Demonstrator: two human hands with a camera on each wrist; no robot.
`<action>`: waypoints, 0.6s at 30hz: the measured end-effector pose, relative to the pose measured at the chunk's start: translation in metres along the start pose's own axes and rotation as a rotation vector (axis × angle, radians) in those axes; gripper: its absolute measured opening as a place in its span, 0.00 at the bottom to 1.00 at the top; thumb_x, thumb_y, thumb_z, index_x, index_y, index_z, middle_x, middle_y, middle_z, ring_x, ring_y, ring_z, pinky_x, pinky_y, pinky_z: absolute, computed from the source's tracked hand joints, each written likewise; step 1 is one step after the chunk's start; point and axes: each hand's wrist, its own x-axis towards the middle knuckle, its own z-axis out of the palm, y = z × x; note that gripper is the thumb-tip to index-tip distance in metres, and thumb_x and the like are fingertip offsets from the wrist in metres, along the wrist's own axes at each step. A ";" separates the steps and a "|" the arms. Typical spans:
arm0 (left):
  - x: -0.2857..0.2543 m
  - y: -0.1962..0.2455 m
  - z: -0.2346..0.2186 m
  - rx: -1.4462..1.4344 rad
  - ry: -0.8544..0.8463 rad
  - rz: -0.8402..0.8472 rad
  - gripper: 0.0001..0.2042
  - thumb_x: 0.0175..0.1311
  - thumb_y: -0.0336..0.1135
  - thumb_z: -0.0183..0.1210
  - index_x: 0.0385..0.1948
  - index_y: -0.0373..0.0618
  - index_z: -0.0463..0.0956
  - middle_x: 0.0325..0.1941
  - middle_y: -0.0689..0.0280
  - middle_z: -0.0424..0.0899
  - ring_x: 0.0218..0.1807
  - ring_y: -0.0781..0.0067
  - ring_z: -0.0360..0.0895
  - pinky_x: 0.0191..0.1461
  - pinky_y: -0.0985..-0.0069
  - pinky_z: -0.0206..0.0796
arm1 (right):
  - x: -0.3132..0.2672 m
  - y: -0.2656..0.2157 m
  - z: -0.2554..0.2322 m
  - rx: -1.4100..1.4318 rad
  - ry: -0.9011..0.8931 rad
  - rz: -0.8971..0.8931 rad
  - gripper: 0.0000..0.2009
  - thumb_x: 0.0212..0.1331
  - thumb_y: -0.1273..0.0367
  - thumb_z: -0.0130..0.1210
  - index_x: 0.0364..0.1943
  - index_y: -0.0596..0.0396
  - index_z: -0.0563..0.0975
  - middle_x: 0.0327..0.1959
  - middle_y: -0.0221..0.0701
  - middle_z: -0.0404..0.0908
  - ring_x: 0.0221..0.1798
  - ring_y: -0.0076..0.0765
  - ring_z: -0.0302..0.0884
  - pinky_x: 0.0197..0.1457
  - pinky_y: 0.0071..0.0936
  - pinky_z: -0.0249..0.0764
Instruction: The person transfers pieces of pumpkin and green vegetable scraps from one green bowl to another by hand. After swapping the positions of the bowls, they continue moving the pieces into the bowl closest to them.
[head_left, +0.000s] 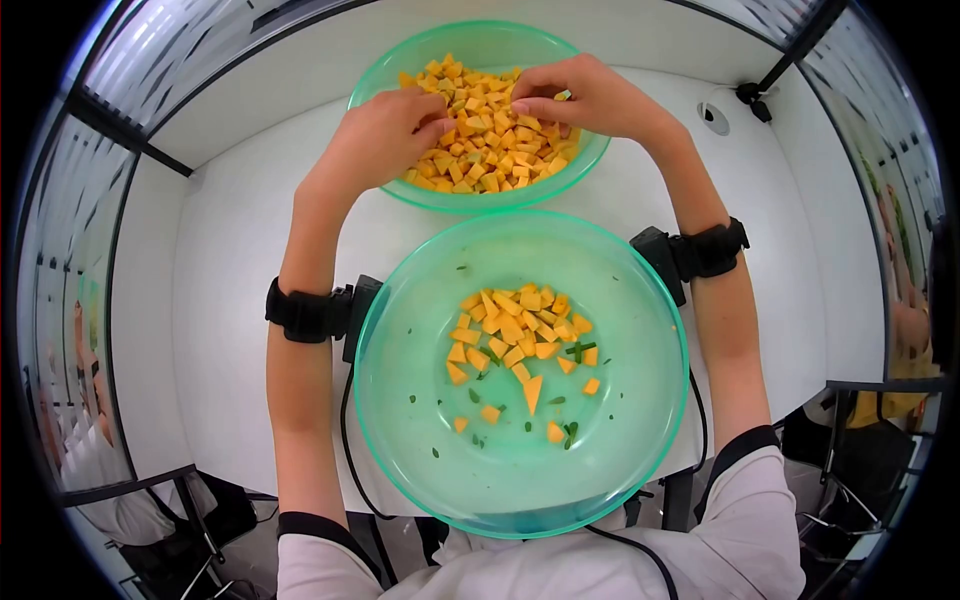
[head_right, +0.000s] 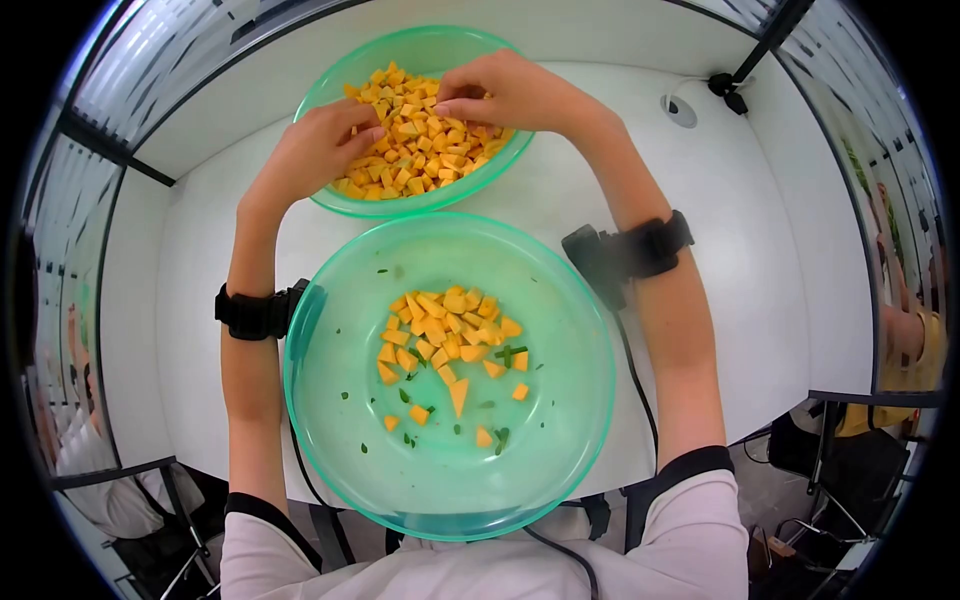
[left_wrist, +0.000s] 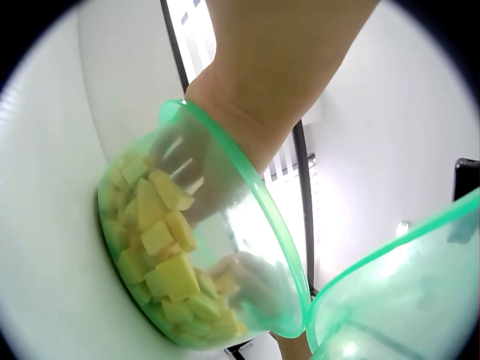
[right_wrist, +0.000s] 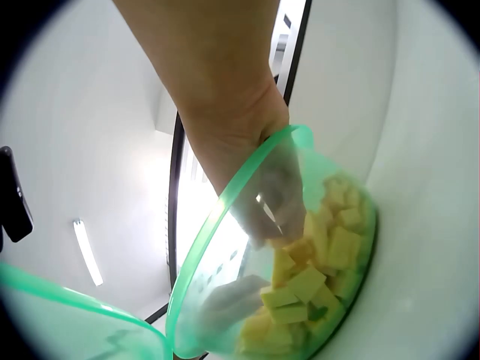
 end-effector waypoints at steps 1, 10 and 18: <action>0.001 -0.001 0.000 0.007 -0.002 0.004 0.12 0.65 0.42 0.51 0.34 0.45 0.78 0.34 0.62 0.79 0.40 0.57 0.75 0.42 0.64 0.68 | 0.000 -0.004 -0.001 -0.014 -0.012 0.019 0.08 0.63 0.66 0.55 0.36 0.58 0.79 0.24 0.27 0.78 0.26 0.19 0.75 0.28 0.19 0.76; 0.000 -0.001 0.002 -0.019 0.025 0.015 0.12 0.67 0.42 0.51 0.34 0.42 0.75 0.33 0.60 0.75 0.35 0.57 0.73 0.38 0.66 0.64 | 0.000 0.002 -0.003 0.058 -0.021 0.021 0.08 0.63 0.66 0.56 0.37 0.56 0.79 0.27 0.26 0.79 0.29 0.20 0.76 0.28 0.18 0.75; 0.002 -0.002 0.004 -0.048 0.010 0.011 0.11 0.66 0.41 0.53 0.34 0.42 0.75 0.29 0.60 0.74 0.30 0.62 0.71 0.35 0.69 0.63 | -0.002 -0.001 -0.002 0.165 0.033 0.001 0.10 0.63 0.65 0.55 0.40 0.57 0.79 0.31 0.26 0.81 0.34 0.19 0.78 0.28 0.16 0.74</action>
